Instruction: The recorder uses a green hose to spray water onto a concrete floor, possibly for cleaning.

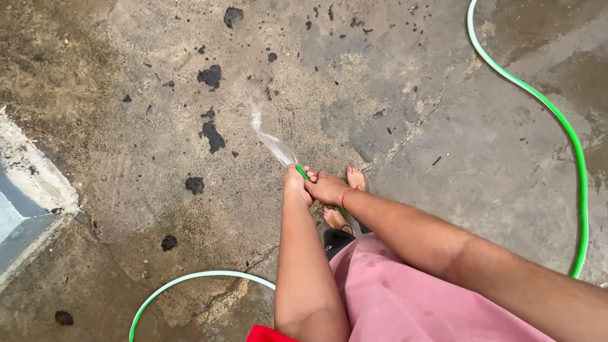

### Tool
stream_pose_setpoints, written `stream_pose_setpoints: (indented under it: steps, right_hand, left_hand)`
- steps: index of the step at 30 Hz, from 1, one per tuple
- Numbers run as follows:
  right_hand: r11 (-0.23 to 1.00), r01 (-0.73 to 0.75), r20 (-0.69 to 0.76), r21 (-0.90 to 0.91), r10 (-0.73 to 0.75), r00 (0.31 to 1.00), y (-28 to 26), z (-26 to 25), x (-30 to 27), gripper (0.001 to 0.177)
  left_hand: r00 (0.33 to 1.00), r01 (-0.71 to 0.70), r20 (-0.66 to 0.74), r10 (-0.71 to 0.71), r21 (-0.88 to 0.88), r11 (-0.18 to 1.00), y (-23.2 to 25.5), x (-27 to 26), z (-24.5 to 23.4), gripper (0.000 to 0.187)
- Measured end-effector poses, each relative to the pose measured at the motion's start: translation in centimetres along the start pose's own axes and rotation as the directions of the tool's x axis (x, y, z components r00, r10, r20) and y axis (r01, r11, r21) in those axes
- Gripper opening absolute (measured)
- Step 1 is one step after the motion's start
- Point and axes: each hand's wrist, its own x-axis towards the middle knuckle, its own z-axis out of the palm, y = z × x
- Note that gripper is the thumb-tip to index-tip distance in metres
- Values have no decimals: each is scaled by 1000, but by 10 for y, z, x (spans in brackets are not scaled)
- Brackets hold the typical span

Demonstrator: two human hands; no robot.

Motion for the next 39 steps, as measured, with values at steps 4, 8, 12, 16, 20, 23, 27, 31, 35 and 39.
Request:
stream_pose_setpoints:
  steps: [4,8,12,16,20,23,27,31,35,39]
  right_hand:
    - [998,-38,24,59,37,999,-8,-19,10,94]
    - [995,-24,18,94,23,1000,-3,-41,33,93]
    - [997,34,4,74,-35,999,31,-31,89,91]
    - [999,4,76,53,-8,997,6,-66,51,90]
    - [998,-55,145,11,53,988,-12,-82,29,88]
    - [999,-40,162,-26,44,986,-13,-75,38,86]
    - [1000,-7,216,-26,13,976,2,-44,60,83]
    - [1000,-20,212,3,19,977,-14,-49,45,84]
    - [996,-68,166,63,57,985,-34,-48,41,92]
    - [996,-81,118,47,75,990,-63,-31,43,94]
  left_hand:
    - [1000,-20,-11,22,155,988,11,4,21,41]
    - [1000,5,-26,1,226,974,20,7,54,43]
    - [997,54,-67,-40,229,972,21,11,69,41]
    - [991,107,-107,-82,254,961,16,14,66,31]
    - [988,114,-125,-90,199,973,16,11,63,33]
    - [981,115,-177,-79,204,972,22,12,59,38]
    - [983,118,-168,-78,242,963,24,15,43,43]
    - [981,160,-158,-115,308,938,34,16,41,48]
    - [975,217,-117,-187,354,910,49,20,41,47]
    - [972,233,-111,-205,408,883,77,16,32,57]
